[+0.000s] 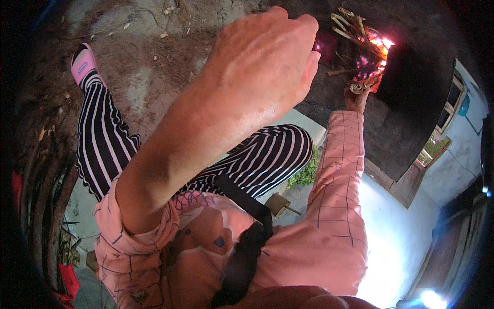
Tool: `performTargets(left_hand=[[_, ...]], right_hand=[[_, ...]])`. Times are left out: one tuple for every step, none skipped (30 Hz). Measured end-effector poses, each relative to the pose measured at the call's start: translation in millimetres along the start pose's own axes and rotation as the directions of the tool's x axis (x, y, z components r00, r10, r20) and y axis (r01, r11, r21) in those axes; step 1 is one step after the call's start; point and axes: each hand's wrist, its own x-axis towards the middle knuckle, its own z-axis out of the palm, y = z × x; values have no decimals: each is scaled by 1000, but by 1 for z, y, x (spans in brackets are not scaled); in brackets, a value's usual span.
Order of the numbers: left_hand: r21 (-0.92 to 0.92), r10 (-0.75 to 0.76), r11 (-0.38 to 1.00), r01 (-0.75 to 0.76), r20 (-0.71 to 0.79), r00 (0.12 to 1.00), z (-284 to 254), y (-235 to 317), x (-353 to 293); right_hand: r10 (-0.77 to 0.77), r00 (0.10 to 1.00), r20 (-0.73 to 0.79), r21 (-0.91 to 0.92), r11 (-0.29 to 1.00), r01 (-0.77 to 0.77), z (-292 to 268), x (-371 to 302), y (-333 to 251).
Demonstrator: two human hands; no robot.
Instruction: The person sits near a stone stove, using a metal tool to move burning wood and then adding a bundle of dry branches to the fire.
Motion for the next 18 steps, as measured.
performTargets(left_hand=[[4, -3, 1000, 3, 5, 1000, 0, 0, 0], [6, 7, 1000, -7, -7, 1000, 0, 0, 1], [7, 16, 1000, -16, -17, 1000, -1, 1, 1], [7, 26, 1000, -26, -28, 999, -1, 1, 2], [12, 31, 999, -31, -14, 999, -2, 1, 3], [15, 34, 999, -34, 1, 999, -2, 1, 4], [34, 39, 999, -40, 9, 999, -2, 1, 5], [12, 35, 999, -35, 14, 999, -2, 1, 5], [6, 32, 999, -32, 13, 999, -2, 1, 5], [11, 40, 999, -40, 1, 999, -2, 1, 4], [-11, 29, 1000, -29, 14, 999, -2, 1, 4], [-28, 31, 999, -31, 16, 999, -2, 1, 4], [-33, 23, 999, -22, 38, 999, -1, 1, 4], [-19, 38, 999, -38, 12, 999, -1, 1, 4], [6, 43, 999, -43, 8, 999, 0, 1, 4], [37, 51, 998, -52, 9, 999, 0, 2, 5], [25, 52, 998, -52, 14, 999, 0, 2, 5], [24, 56, 998, -56, 21, 998, -1, 2, 5]], right_hand=[[12, 1000, 27, 31, 999, -13, -2, 1, -1], [15, 1000, -8, 47, 999, -14, -5, 2, -2], [26, 999, 22, 68, 997, -27, -7, 4, -2], [31, 999, -11, 82, 996, -30, -10, 6, -2], [43, 998, 40, 104, 993, -47, -12, 8, -1], [45, 995, 92, 118, 991, -56, -14, 10, 2], [22, 998, 56, 89, 996, -27, -15, 13, 5], [-12, 1000, 26, 52, 999, 11, -15, 15, 9], [-42, 998, -54, 19, 999, 43, -15, 18, 12], [-118, 990, -79, 39, 992, 122, -13, 21, 14], [-134, 988, -82, 36, 990, 137, -11, 21, 15], [-149, 985, -87, 32, 988, 153, -9, 20, 16], [-167, 982, -91, 29, 985, 170, -7, 19, 15], [-138, 984, -112, 21, 990, 142, -4, 17, 14], [-110, 985, -134, 16, 993, 113, -1, 15, 12], [-91, 986, -142, 13, 995, 94, 1, 12, 10], [-81, 984, -158, 46, 995, 89, 4, 9, 8], [-79, 985, -154, 85, 992, 92, 8, 8, 7]])
